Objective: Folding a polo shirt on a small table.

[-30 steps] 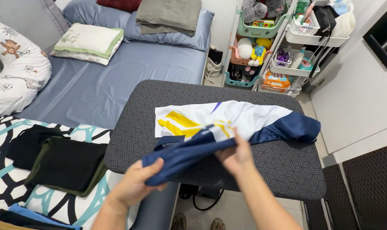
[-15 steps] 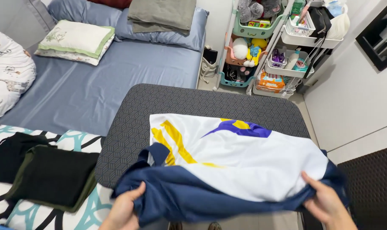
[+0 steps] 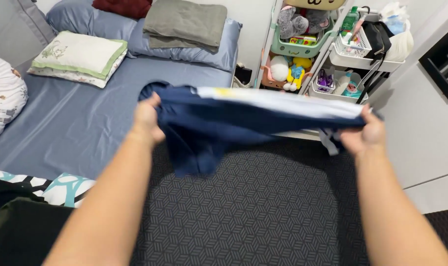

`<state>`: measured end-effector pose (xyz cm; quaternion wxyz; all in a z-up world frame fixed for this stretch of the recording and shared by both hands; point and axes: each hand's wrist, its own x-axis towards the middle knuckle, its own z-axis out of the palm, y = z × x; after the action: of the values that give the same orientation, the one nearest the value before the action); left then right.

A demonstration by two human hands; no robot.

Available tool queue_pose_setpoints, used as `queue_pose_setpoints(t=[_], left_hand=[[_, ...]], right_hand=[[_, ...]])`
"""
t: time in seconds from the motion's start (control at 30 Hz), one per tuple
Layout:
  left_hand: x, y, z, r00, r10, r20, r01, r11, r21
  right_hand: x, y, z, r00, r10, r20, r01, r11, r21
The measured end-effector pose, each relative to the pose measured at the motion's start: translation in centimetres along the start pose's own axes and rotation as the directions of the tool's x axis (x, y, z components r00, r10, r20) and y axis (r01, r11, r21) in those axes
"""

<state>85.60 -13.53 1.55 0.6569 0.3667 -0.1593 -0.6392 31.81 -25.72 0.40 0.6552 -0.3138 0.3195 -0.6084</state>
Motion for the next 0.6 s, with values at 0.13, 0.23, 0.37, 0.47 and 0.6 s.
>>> queue_pose_setpoints(t=[0.13, 0.23, 0.37, 0.47, 0.6], left_hand=[[-3.7, 6.9, 3.0, 0.995, 0.098, 0.013, -0.099, 0.993, 0.063], [-6.8, 7.8, 0.3, 0.991, 0.114, 0.072, -0.124, 0.982, 0.142], [-14.2, 4.7, -4.3, 0.961, -0.150, -0.234, 0.220, 0.924, 0.314], [-18.1, 0.6, -8.3, 0.888, -0.241, -0.392, 0.377, 0.869, 0.320], [-21.4, -5.1, -13.2, 0.854, -0.134, -0.502, 0.385, 0.813, 0.438]], right_hand=[[-0.3, -4.8, 0.3, 0.973, -0.099, 0.208, 0.072, 0.989, 0.133], [-4.8, -5.5, 1.0, 0.975, -0.086, 0.204, 0.080, 0.996, 0.037], [-10.4, -0.6, -6.6, 0.988, 0.114, -0.107, -0.126, 0.985, -0.113], [-15.0, 3.5, -13.8, 0.929, 0.232, -0.288, -0.275, 0.954, -0.119], [-21.6, 5.8, -16.9, 0.815, 0.269, -0.514, -0.378, 0.918, -0.119]])
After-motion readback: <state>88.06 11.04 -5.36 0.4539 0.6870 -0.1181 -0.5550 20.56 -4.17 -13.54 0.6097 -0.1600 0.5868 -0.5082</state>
